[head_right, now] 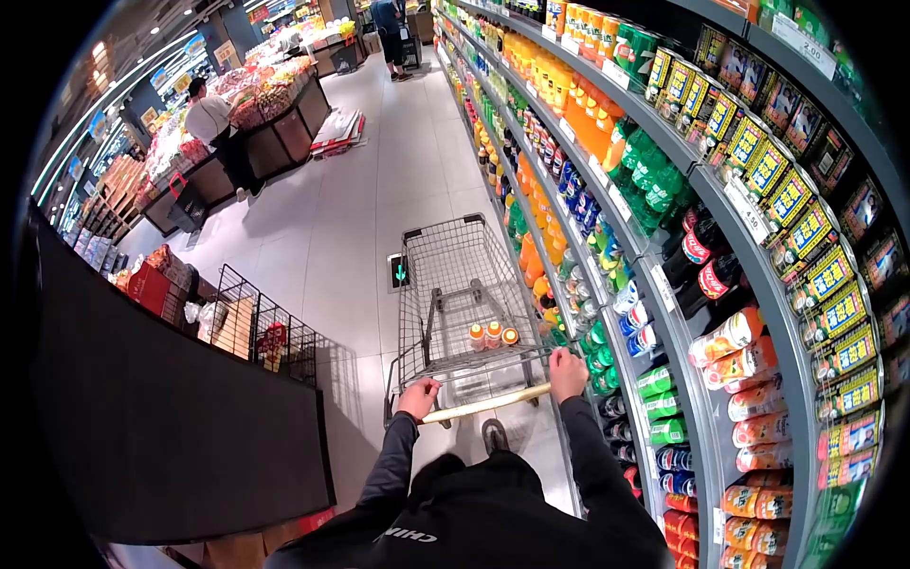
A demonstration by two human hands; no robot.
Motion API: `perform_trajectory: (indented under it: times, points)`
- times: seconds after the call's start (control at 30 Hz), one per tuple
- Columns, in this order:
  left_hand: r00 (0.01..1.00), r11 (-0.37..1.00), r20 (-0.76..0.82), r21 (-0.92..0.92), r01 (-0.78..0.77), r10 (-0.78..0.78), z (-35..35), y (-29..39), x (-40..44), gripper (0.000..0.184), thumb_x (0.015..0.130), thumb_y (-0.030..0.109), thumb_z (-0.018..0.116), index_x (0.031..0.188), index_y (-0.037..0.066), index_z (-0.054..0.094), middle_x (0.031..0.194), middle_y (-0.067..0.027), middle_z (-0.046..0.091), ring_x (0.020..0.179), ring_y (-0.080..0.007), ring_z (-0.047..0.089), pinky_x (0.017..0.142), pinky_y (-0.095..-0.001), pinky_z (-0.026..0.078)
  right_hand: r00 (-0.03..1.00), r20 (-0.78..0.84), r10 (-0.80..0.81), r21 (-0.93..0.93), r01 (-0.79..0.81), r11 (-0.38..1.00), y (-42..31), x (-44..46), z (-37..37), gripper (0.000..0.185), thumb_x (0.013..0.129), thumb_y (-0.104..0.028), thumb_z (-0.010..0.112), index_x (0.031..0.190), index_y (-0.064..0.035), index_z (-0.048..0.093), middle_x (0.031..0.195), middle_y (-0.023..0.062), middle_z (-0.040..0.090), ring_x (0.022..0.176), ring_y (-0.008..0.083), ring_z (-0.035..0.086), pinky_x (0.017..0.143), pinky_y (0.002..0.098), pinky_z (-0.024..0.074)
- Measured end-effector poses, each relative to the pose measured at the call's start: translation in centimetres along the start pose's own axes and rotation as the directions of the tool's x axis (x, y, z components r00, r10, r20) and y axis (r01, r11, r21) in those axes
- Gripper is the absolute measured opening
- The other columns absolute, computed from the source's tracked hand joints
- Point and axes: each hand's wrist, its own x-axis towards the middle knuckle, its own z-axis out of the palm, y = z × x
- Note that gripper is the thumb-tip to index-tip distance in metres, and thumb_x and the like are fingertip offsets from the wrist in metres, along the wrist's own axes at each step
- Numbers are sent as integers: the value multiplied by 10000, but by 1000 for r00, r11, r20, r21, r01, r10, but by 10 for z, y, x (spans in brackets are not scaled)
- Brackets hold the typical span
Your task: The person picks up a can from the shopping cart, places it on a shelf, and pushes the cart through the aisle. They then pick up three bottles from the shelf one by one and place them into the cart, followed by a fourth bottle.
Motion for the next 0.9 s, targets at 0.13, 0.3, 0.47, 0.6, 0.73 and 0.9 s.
perform_trajectory:
  times: [0.13,0.3,0.47,0.6,0.73,0.9]
  points:
    - [989,990,-59,-23,-136,134,11,-22,10,253,954,309,561,1013,132,731,1024,-145,720,969,-351,679,834,-462,537,995,-48,83,5,-82,997,-4,-4,6,270,969,-310,587,781,-116,604,726,146,676,701,371,661,663,508,519]
    - [979,981,-67,37,-188,190,9,-30,3,245,942,274,559,977,91,719,1036,-162,698,973,-366,662,841,-471,533,984,62,166,-78,-161,984,-22,-7,-6,310,994,-314,529,849,-69,651,784,193,694,801,391,686,733,521,522]
    - [965,966,-83,104,-238,247,9,-35,11,250,965,279,542,962,82,697,991,-150,665,965,-352,644,854,-470,522,985,58,161,-193,-147,970,-16,-9,14,299,993,-333,541,900,-75,662,832,170,717,803,397,683,732,529,532]
    - [969,973,-102,52,-223,227,3,-30,8,253,972,287,539,973,80,686,1032,-145,652,989,-342,634,863,-465,519,974,68,216,-287,-188,939,-19,-3,20,249,975,-270,561,931,-51,672,806,187,716,781,401,695,722,530,543]
    - [978,982,-89,19,-186,187,0,-28,8,221,966,263,549,973,73,661,999,-137,654,994,-334,633,847,-468,529,972,102,211,-318,-169,933,-13,-2,27,257,978,-264,567,1034,-34,667,824,186,720,786,385,700,714,518,549]
    - [968,968,-74,85,-235,241,-2,-27,11,243,961,265,541,973,62,674,1014,-145,663,1003,-332,634,852,-467,530,972,85,218,-343,-177,922,-9,0,34,267,976,-274,576,1085,-54,683,844,178,721,809,384,694,733,513,548]
